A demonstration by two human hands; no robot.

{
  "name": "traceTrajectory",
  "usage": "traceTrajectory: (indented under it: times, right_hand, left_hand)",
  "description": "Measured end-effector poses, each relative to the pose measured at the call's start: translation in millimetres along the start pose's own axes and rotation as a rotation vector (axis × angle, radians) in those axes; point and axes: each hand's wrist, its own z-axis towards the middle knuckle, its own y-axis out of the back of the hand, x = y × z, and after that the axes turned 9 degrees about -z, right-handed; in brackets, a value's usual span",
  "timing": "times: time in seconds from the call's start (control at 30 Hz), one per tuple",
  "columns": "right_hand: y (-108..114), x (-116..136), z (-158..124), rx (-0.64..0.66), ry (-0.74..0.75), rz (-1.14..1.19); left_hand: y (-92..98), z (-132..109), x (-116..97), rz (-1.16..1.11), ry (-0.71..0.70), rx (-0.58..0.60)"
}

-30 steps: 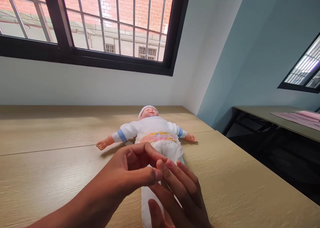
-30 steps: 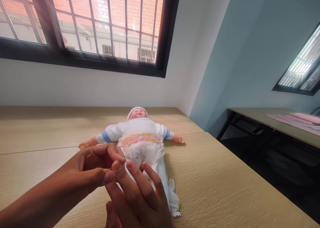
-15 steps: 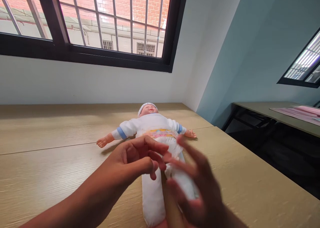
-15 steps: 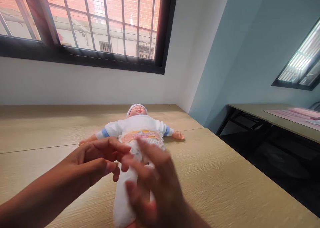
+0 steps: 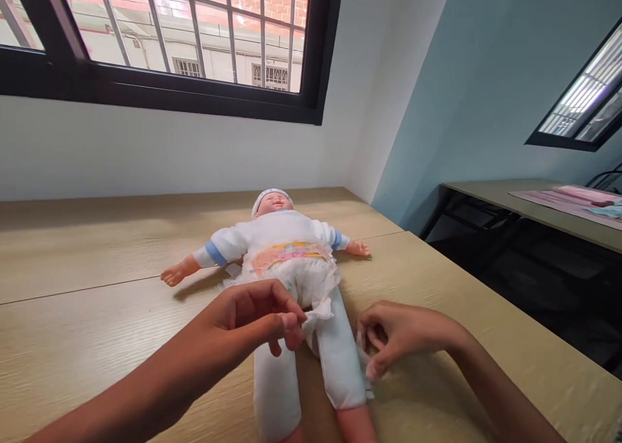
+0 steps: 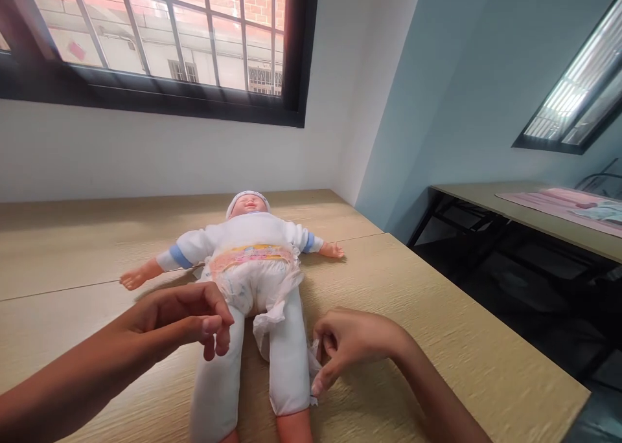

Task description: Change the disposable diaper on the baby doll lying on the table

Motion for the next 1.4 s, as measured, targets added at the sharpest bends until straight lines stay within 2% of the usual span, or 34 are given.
traceTrajectory:
  times: [0.13,0.2,0.33,0.47,0.57,0.7,0.83,0.97,1.03,1.17,1.27,1.4]
  right_hand:
    - [-10.5,14.6,3.0,-0.070,0.024,-0.177]
    - [-11.4,16.0,6.2,-0.116,0.054,-0.180]
    - [-6.0,6.9,12.3,-0.251,0.038,-0.003]
    - [2.4,-6.8,20.0,-0.438,-0.070,0.269]
    - [4.3,-15.4,28.4,-0.589,-0.132,0.379]
    - [-1.0,-27.0,41.9,-0.736,-0.089,0.479]
    - [-7.0,-36.6,54.3,-0.775,-0.055,0.535]
    - [-9.1,-38.9,61.2,-0.782,-0.046,0.588]
    - [-9.6,-37.2,62.3,-0.789,-0.035,0.613]
    - [-11.3,-31.8,63.1,-0.786,-0.018,0.664]
    - [-12.8,-29.4,64.2,-0.772,-0.012,0.696]
    - [-12.3,-29.5,64.4,-0.769,0.003,0.720]
  left_hand:
    - [-1.6,4.1,3.5,0.046,0.025,-0.041]
    - [-2.4,5.6,4.8,0.054,0.037,-0.033]
    - [-3.6,7.6,5.7,0.056,0.071,-0.030]
    - [-5.7,7.2,4.0,0.037,0.056,-0.028]
    - [-8.0,5.2,0.9,0.041,0.053,-0.018]
    - [-11.7,0.9,-2.2,0.056,0.041,0.002]
    - [-13.9,-3.1,4.7,0.086,0.019,0.066]
    - [-17.6,-5.5,15.4,0.350,-0.013,0.053]
    - [-21.8,-5.5,18.3,0.563,-0.105,0.057]
    - [-34.5,3.0,20.7,0.947,-0.298,0.220]
    - [-45.0,23.7,23.5,1.151,-0.391,0.268]
    - [-55.2,66.8,30.5,1.341,-0.550,0.268]
